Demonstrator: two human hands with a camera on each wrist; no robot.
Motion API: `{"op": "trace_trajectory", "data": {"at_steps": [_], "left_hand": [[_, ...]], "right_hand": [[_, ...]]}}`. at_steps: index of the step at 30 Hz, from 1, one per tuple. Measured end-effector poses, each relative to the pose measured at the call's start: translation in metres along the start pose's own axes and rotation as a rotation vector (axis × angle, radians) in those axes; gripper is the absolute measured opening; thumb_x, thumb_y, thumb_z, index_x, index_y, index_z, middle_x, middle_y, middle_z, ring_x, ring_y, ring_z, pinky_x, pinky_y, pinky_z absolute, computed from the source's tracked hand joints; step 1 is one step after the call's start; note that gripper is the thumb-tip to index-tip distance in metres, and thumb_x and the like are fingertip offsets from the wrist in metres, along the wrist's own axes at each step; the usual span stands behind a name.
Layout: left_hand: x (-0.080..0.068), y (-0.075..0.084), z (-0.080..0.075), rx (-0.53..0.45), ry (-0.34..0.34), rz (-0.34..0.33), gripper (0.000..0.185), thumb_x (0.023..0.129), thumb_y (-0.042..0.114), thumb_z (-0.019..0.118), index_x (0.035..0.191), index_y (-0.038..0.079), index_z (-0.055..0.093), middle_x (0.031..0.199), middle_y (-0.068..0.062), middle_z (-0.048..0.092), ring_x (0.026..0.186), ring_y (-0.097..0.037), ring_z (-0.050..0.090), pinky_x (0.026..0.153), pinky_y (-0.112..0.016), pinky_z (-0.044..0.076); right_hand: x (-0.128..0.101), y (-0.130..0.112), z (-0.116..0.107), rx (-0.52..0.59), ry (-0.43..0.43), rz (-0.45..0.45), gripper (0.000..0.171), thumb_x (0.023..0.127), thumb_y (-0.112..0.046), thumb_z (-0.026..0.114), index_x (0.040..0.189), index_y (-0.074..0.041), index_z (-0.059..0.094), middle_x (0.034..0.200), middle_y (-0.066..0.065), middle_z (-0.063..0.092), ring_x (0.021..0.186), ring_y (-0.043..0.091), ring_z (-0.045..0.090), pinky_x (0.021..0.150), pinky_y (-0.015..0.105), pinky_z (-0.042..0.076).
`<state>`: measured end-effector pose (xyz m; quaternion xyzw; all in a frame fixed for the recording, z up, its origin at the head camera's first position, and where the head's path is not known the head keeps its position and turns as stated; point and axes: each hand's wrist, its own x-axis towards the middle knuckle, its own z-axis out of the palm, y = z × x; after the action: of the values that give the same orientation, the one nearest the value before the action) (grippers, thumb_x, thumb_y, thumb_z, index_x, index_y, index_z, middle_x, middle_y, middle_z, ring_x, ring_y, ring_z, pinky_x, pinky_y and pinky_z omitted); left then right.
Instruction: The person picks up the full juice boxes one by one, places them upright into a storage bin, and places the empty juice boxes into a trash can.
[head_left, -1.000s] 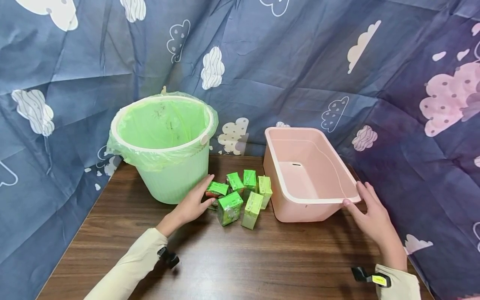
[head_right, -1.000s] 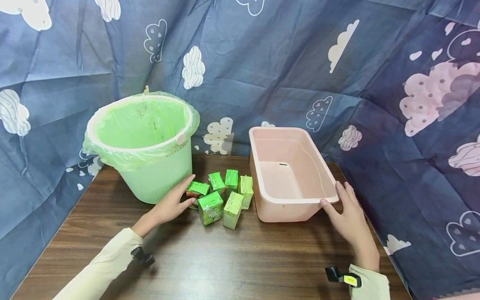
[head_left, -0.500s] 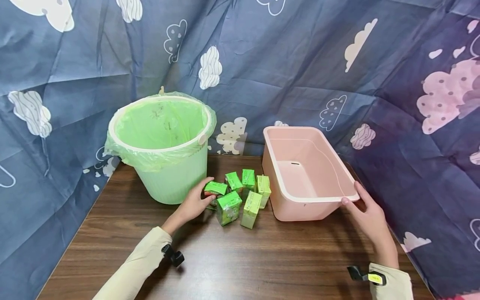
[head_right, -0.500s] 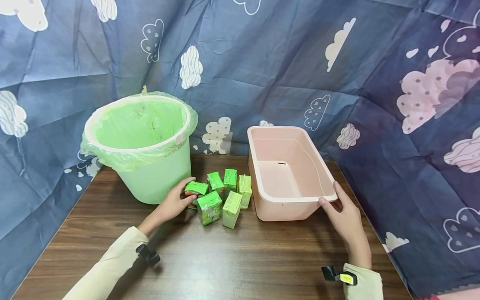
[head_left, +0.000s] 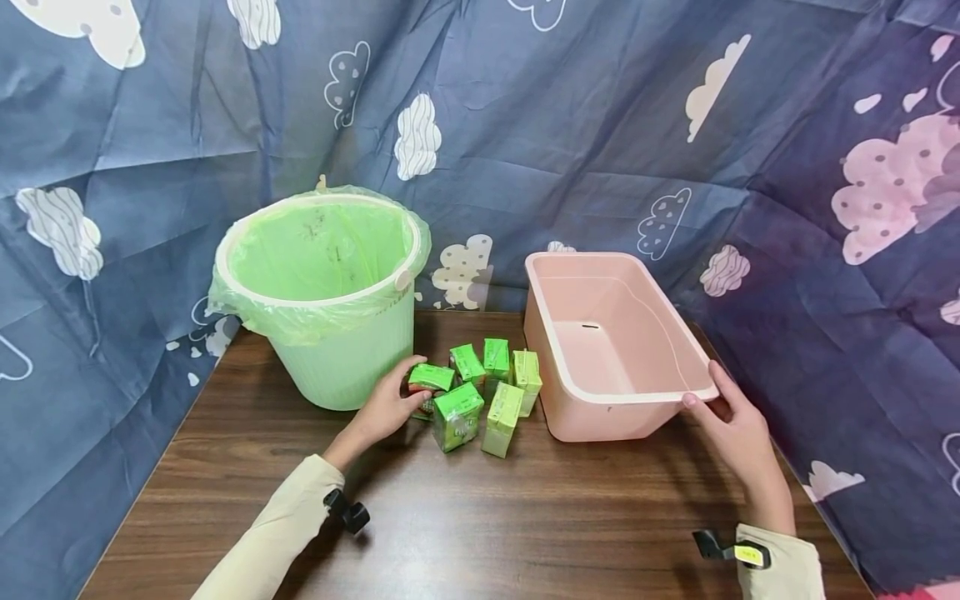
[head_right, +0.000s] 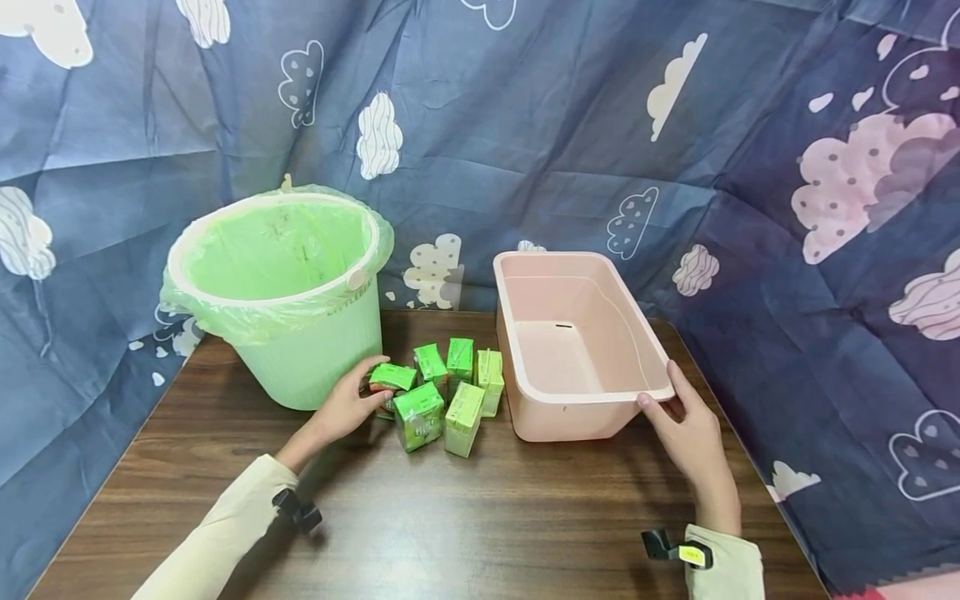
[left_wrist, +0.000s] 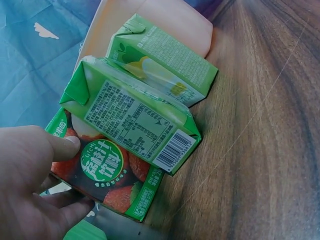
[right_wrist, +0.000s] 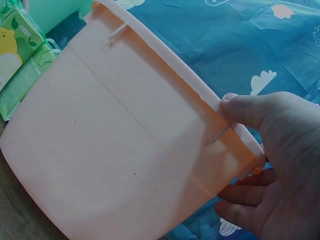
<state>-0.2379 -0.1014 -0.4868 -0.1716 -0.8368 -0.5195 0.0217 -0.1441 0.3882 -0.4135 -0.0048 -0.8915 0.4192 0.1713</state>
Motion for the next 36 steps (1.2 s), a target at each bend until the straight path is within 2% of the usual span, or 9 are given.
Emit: {"op": "trace_trajectory", "data": {"at_steps": [4,7,16,20,26,29,36], "left_hand": [[0.0,-0.001,0.0,0.002,0.006,0.004,0.059,0.092,0.006,0.074,0.145,0.007,0.049,0.133,-0.019,0.06,0.119,-0.033,0.057,0.099,-0.051,0.047],[0.0,-0.003,0.0,-0.038,0.014,0.0,0.056,0.091,0.003,0.074,0.141,0.005,0.052,0.131,-0.02,0.062,0.12,-0.035,0.059,0.099,-0.05,0.05],[-0.003,-0.006,-0.001,-0.136,0.092,-0.068,0.051,0.085,0.002,0.08,0.131,-0.002,0.058,0.123,-0.02,0.066,0.114,-0.033,0.065,0.09,-0.037,0.056],[-0.003,-0.001,-0.001,-0.133,0.104,-0.086,0.051,0.084,0.003,0.081,0.13,-0.001,0.059,0.122,-0.019,0.067,0.111,-0.033,0.067,0.084,-0.033,0.058],[-0.004,0.008,-0.005,-0.134,0.149,-0.069,0.049,0.083,0.002,0.081,0.127,-0.001,0.061,0.121,-0.021,0.067,0.116,-0.035,0.064,0.093,-0.039,0.056],[-0.004,0.013,-0.007,-0.148,0.175,-0.061,0.048,0.082,0.002,0.082,0.126,0.0,0.062,0.121,-0.021,0.067,0.117,-0.036,0.064,0.094,-0.037,0.055],[-0.004,0.031,-0.011,-0.248,0.206,-0.048,0.044,0.082,0.001,0.083,0.122,0.005,0.066,0.115,-0.019,0.07,0.113,-0.031,0.066,0.089,-0.029,0.056]], "right_hand": [[0.001,0.002,0.0,0.01,0.001,-0.002,0.075,0.099,-0.019,0.068,0.16,-0.009,0.026,0.159,0.027,0.029,0.116,-0.017,0.042,0.086,-0.001,0.038],[0.001,0.004,0.0,0.015,0.0,-0.001,0.075,0.099,-0.018,0.068,0.161,-0.011,0.026,0.16,0.026,0.029,0.117,-0.015,0.042,0.086,0.0,0.038],[0.001,0.006,0.004,0.039,-0.009,0.004,0.075,0.099,-0.018,0.067,0.161,-0.012,0.024,0.161,0.025,0.027,0.12,-0.012,0.043,0.087,0.001,0.039],[-0.001,0.005,0.004,0.046,0.007,0.005,0.075,0.099,-0.016,0.067,0.16,-0.008,0.025,0.16,0.027,0.028,0.121,-0.01,0.045,0.087,0.001,0.039],[0.0,0.004,0.003,0.059,0.003,0.008,0.075,0.1,-0.015,0.066,0.161,-0.01,0.023,0.161,0.026,0.026,0.129,-0.001,0.045,0.089,0.001,0.039],[0.0,0.005,0.003,0.061,-0.002,0.007,0.075,0.1,-0.015,0.066,0.161,-0.011,0.023,0.161,0.026,0.026,0.13,0.002,0.045,0.089,0.002,0.039],[0.001,0.008,0.004,0.077,0.0,0.015,0.075,0.099,-0.014,0.066,0.161,-0.01,0.023,0.161,0.026,0.026,0.126,-0.003,0.046,0.088,0.001,0.039]]}}
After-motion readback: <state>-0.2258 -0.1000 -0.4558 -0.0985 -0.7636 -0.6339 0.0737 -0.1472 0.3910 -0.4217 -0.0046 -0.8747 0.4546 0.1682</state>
